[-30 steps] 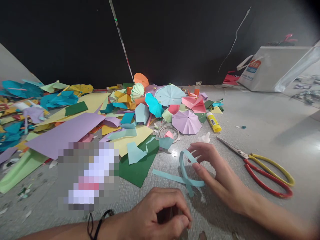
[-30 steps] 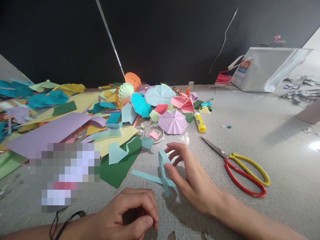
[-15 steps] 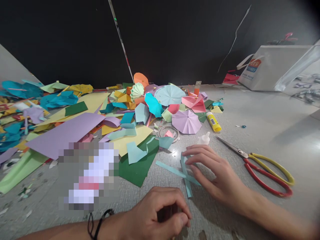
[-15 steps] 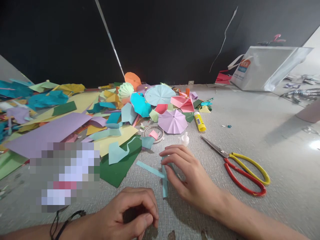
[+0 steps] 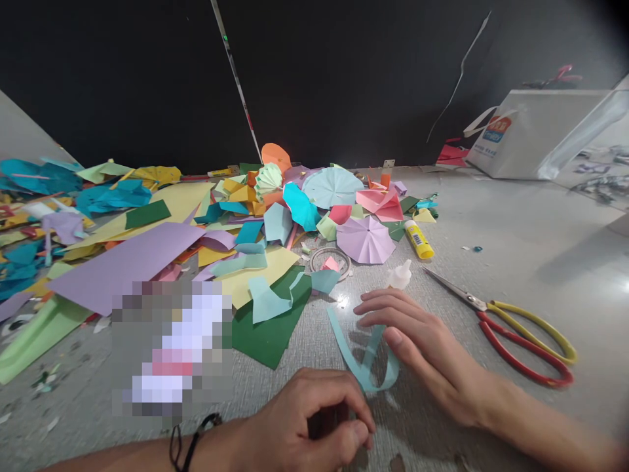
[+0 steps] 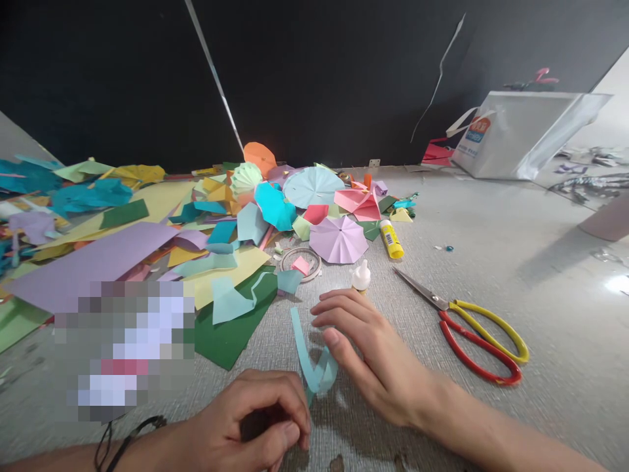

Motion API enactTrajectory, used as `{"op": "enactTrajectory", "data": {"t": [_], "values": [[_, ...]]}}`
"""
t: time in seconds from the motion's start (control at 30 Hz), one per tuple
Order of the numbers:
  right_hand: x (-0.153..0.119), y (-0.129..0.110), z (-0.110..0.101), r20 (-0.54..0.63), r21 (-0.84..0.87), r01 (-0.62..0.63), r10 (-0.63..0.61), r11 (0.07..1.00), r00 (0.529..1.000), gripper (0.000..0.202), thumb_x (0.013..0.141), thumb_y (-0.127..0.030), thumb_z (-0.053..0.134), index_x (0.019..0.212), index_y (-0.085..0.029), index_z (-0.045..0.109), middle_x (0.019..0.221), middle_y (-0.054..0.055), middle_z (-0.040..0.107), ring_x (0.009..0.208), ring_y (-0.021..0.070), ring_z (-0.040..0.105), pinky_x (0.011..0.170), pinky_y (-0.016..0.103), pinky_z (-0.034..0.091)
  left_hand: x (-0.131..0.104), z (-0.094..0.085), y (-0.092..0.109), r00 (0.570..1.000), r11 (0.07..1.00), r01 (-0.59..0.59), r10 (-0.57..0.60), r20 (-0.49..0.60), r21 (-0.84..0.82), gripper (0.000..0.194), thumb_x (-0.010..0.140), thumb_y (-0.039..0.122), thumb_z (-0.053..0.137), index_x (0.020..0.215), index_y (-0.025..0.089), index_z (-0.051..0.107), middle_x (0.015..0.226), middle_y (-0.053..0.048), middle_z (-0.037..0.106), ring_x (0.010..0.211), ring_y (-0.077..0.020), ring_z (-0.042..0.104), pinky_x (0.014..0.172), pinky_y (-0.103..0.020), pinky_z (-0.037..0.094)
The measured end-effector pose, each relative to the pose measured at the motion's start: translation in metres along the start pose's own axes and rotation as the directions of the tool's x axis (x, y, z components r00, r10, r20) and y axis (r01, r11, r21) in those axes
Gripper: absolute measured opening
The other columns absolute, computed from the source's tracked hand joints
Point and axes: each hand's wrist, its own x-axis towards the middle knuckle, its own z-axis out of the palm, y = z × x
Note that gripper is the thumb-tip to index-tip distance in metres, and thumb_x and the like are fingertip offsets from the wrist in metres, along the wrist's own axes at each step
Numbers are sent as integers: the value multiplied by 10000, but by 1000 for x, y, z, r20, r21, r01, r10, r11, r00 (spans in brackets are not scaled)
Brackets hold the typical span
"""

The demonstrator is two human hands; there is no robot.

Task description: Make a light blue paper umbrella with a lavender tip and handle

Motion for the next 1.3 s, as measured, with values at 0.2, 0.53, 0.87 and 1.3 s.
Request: {"op": "enactTrajectory", "data": {"t": [0.2,0.53,0.87,1.3], "values": [[-4,1,0,-82,-21,-1,-1,1000,997,223,1066,-209,450,1258,-234,561,1246,107,645,1207,252,598,1028,424,510,0,0,1,1000,1000,-3,3,1,5,178,952,250,558,890,148,689,777,-50,675,591,-97,545,563,-195,440],[-8,4,6,-167,-60,46,-56,997,984,197,1017,-120,541,1174,-238,558,1056,54,642,1005,215,634,907,395,534,-2,-5,6,970,911,-226,243,-4,346,129,926,114,525,955,163,641,815,-51,690,673,-134,609,625,-225,496],[-5,0,5,-169,-112,38,-57,993,984,154,1022,-138,499,1141,-225,545,1023,51,648,943,201,640,827,352,535,8,-25,3,851,492,-223,519,-78,841,167,929,10,534,1015,134,605,1028,-134,656,926,-241,634,798,-386,560],[-2,-1,6,-178,-99,101,-117,990,977,105,1007,-140,555,1099,-190,564,995,48,658,908,181,628,792,318,532,9,-24,2,949,915,-292,313,-34,279,466,830,46,623,1257,231,601,1336,-113,551,1202,-244,588,1020,-391,516]]}}
